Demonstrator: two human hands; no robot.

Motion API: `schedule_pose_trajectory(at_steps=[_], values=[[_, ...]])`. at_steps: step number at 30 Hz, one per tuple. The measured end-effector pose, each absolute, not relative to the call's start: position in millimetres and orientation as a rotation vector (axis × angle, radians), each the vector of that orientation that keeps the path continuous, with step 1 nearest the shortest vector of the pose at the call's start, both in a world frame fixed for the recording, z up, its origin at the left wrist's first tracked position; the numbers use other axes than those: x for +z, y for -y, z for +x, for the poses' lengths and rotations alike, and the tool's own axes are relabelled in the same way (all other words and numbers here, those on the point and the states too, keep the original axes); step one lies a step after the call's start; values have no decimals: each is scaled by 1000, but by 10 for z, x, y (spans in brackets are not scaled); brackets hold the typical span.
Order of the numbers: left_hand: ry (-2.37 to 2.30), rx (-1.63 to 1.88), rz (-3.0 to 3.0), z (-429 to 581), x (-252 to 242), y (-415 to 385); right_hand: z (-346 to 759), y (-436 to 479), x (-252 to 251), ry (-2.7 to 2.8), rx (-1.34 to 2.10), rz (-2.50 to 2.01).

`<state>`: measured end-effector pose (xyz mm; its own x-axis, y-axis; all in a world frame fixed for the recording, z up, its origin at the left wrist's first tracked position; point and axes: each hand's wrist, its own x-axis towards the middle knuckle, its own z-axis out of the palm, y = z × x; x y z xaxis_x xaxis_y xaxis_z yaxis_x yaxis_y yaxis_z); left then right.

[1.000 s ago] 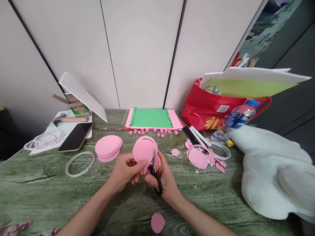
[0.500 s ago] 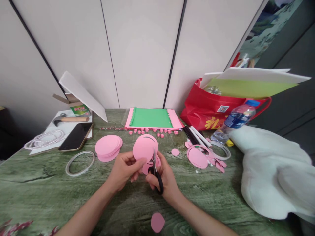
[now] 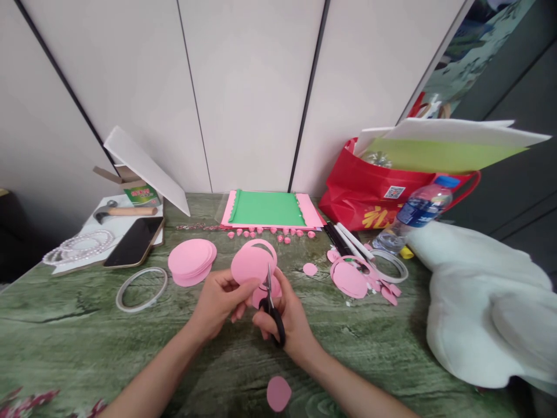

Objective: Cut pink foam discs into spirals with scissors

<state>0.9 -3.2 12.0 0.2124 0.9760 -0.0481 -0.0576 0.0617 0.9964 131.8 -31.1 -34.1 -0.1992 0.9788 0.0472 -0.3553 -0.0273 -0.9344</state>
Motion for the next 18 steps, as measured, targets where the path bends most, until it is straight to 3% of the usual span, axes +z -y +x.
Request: schedule_pose_trajectory(at_steps=[18], values=[[-1030,989,1260,6,127,25,1329,265,-351,981,1469,-728]])
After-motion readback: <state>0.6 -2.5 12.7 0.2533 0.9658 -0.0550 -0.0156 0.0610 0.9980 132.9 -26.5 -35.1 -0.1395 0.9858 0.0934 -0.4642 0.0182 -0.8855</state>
